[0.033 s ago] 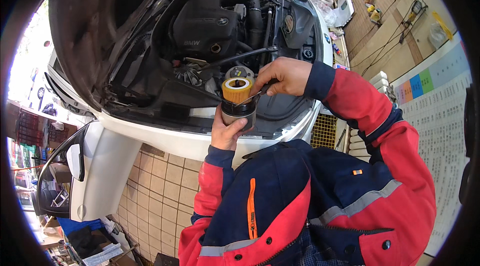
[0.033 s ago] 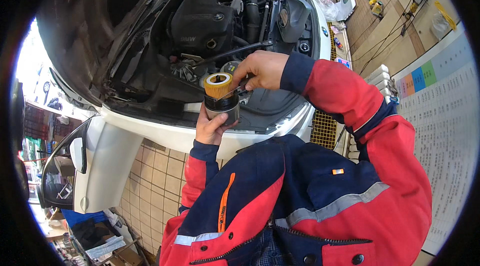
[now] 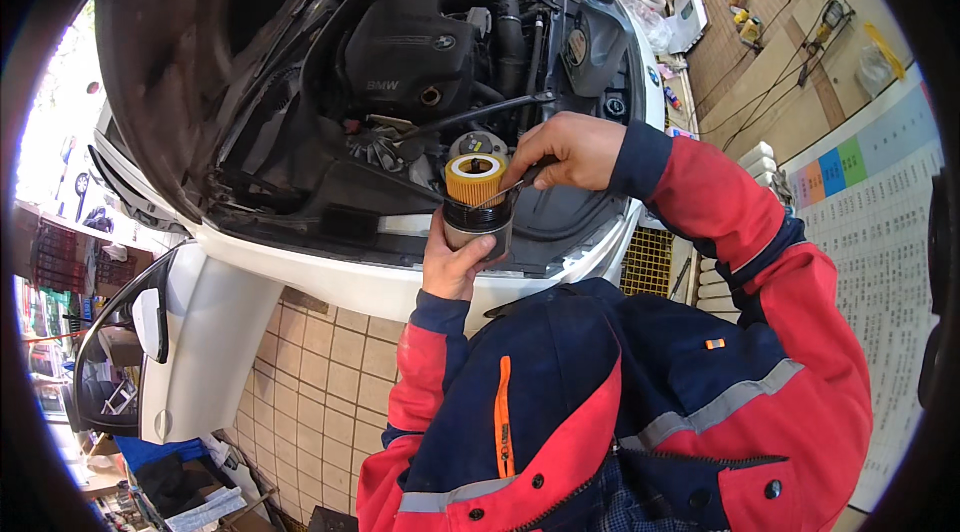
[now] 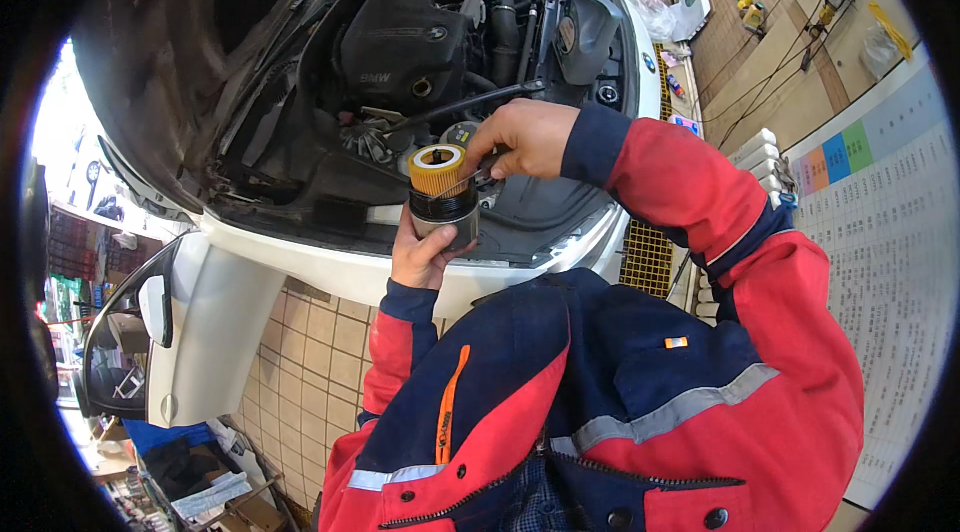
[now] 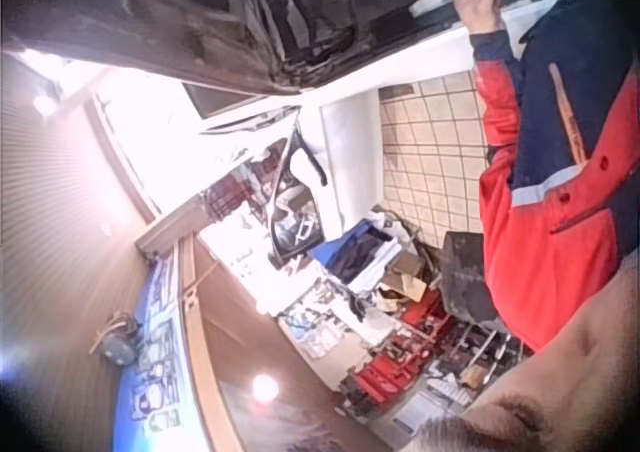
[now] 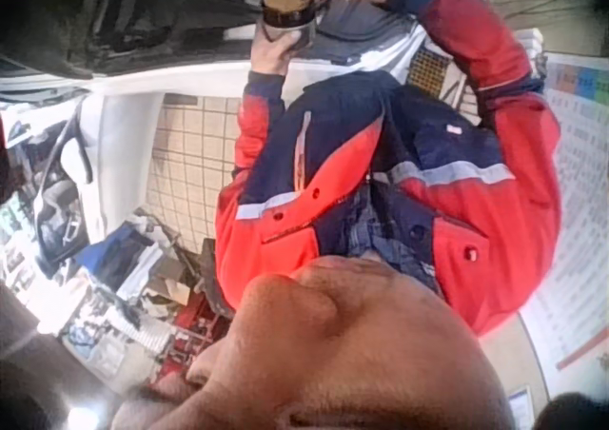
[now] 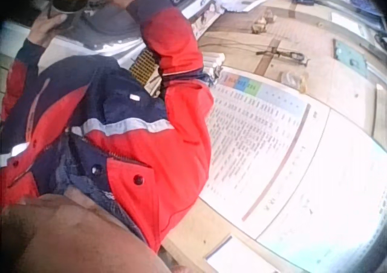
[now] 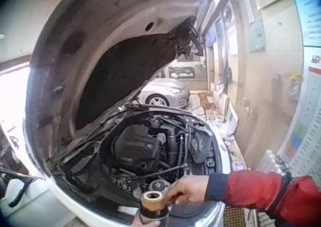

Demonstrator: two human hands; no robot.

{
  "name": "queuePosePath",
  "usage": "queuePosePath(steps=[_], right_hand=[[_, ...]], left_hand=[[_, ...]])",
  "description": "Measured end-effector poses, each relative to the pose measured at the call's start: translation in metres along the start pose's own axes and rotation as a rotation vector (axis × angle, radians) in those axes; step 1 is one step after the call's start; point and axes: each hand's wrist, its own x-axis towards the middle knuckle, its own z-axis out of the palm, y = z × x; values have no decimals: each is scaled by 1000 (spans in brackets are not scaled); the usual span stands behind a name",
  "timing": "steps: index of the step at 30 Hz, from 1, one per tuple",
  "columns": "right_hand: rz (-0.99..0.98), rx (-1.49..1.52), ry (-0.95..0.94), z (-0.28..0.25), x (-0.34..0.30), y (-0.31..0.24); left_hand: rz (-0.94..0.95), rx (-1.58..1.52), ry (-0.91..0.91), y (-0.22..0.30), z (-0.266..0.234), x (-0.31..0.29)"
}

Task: The person removes the old oil filter from the engine bay, cleans the filter housing, and prepares a new oil filter by applying oil to its gasket. The person then installs the new filter into the engine bay and closes the hood.

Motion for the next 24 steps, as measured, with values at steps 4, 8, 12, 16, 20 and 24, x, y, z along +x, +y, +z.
queuePosePath(steps=[4, 8, 12, 16, 20, 24], right_hand=[[5, -72, 41, 0, -8, 2], [13, -249, 104, 7, -13, -4], [16, -294, 205, 17, -17, -19], [33, -313, 192, 22, -14, -22], [-8, -179, 152, 21, -2, -7], [246, 258, -1, 14, 4, 8]], left_hand=[[96, 145, 43, -8, 0, 6], [275, 316, 170, -13, 1, 11], [404, 534, 266, -10, 3, 11], [467, 675, 314, -7, 8, 9], [505, 633, 312, -7, 11, 11], [490, 633, 300, -10, 7, 11]])
